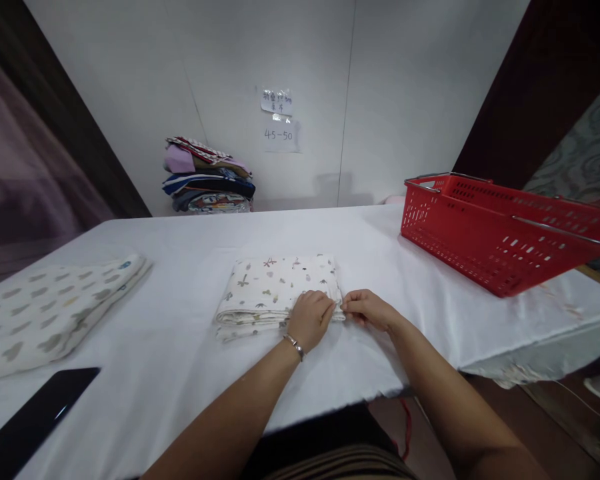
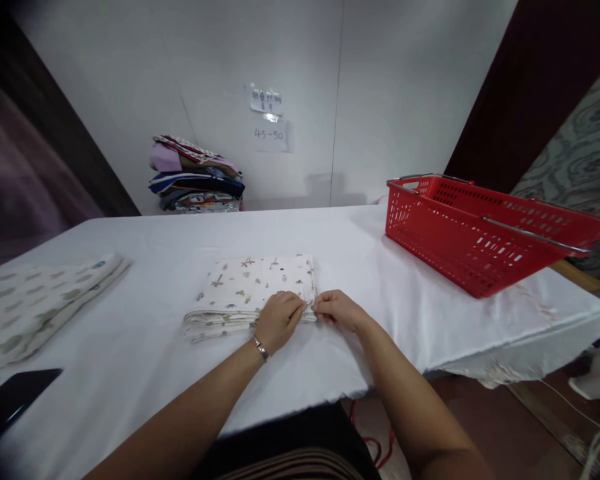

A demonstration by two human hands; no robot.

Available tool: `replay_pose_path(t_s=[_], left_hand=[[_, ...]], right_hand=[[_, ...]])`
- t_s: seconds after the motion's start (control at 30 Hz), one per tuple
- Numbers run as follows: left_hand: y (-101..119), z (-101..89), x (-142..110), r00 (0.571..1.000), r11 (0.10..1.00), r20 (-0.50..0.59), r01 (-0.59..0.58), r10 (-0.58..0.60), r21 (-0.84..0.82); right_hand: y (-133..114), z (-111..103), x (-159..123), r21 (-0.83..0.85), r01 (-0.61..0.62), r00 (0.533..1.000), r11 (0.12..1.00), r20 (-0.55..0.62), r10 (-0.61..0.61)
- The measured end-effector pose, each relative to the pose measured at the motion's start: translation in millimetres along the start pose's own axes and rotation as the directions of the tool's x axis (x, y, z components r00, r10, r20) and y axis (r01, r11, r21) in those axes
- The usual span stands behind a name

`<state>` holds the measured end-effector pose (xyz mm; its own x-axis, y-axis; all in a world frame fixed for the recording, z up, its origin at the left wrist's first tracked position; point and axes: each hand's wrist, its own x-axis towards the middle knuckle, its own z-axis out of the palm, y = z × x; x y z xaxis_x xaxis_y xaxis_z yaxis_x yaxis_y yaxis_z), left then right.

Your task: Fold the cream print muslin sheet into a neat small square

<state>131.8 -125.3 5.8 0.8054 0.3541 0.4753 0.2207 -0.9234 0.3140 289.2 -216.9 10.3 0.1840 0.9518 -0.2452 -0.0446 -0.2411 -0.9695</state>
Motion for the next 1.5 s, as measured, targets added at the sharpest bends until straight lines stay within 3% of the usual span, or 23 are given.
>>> replay_pose_path(t_s=[0.2, 0.57, 0.77, 1.1, 1.5], left_hand=[[0, 0.4, -1, 0.995, 0.992, 0.027, -0.099, 0.097, 0.078], [-4, 1.8, -1, 0.999, 0.998, -0.013, -0.039, 0.038, -0.040], [-9, -3.5, 2, 0.993, 0.998, -0.121, 0.001, -0.009, -0.060], [-9, -0.4, 1, 0.990, 0.992, -0.059, -0.123, 0.125, 0.033], [-5, 1.3, -2, 0.989, 0.989, -0.010, -0.145, 0.145, -0.007]], right_hand=[[-3, 3, -1, 0.062, -0.044, 0.999, 0.997, -0.028, 0.046], [-2, 0, -2, 0.115, -0.002, 0.999, 0.993, 0.032, -0.002], [-3, -9, -5, -0.004, 0.000, 0.999, 1.000, -0.047, 0.000], [5, 1, 1, -0.179, -0.026, 0.998, 0.983, -0.055, 0.017], [-4, 8, -1, 0.130, -0.028, 0.996, 0.991, -0.078, 0.038]])
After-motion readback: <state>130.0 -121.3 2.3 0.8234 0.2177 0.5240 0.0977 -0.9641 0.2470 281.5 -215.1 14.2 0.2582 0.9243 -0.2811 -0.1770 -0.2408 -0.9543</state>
